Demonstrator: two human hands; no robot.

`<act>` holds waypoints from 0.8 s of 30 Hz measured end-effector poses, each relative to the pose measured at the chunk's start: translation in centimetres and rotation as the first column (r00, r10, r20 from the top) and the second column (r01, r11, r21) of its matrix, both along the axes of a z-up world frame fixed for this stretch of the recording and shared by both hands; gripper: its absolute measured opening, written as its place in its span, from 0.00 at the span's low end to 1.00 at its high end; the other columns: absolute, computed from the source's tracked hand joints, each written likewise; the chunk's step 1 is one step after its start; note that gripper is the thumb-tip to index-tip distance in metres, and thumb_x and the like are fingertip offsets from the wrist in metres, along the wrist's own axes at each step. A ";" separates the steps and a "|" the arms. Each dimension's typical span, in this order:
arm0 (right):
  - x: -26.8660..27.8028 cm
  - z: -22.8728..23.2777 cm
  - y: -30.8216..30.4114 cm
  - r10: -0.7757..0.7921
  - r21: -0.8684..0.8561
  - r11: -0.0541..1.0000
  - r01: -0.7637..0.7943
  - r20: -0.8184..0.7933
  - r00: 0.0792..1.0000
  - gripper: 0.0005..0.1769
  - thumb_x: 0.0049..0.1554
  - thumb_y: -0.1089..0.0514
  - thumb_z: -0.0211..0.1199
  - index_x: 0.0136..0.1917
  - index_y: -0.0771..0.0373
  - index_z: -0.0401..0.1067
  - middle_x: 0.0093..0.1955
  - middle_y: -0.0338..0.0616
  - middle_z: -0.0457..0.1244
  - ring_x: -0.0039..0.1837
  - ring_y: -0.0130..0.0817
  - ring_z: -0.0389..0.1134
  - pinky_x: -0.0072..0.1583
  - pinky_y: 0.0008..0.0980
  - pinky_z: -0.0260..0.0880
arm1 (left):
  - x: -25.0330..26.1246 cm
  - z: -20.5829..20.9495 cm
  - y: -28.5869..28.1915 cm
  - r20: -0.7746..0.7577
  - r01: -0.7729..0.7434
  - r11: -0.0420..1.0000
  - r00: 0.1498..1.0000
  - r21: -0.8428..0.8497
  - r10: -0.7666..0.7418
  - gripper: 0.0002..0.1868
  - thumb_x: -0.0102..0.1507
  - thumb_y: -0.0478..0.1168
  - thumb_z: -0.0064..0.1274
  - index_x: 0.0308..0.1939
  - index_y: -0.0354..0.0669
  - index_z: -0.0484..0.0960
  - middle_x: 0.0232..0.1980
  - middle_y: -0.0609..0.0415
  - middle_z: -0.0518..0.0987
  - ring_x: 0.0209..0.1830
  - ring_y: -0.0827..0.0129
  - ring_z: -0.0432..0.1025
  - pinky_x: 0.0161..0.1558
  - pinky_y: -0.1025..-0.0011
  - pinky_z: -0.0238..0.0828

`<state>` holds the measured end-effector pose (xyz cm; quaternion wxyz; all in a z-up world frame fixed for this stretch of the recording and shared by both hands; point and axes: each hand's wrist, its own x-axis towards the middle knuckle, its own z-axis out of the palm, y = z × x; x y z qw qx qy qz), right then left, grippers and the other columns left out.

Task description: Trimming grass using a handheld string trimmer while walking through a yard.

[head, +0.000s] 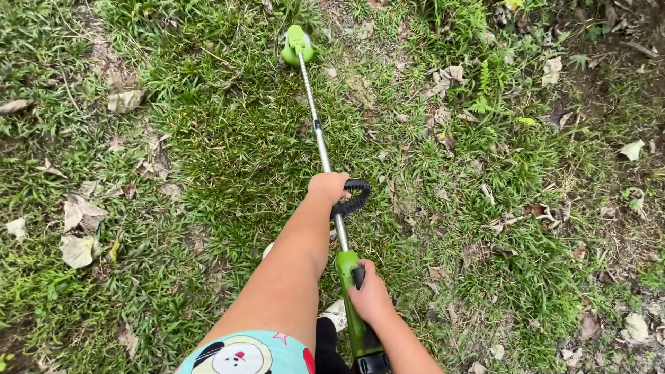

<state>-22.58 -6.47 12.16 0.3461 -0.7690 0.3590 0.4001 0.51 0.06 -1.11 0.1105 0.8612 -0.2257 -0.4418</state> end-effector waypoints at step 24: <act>-4.4 -2.1 -0.9 -0.121 -0.021 0.992 0.123 0.062 0.991 0.32 0.55 0.64 0.61 0.71 0.51 0.58 0.62 0.51 0.68 0.55 0.42 0.75 0.58 0.39 0.78 | -2.7 1.7 -3.8 -0.042 0.164 0.986 0.985 -0.016 -0.165 0.18 0.69 0.56 0.49 0.52 0.49 0.71 0.50 0.51 0.81 0.41 0.61 0.78 0.40 0.62 0.78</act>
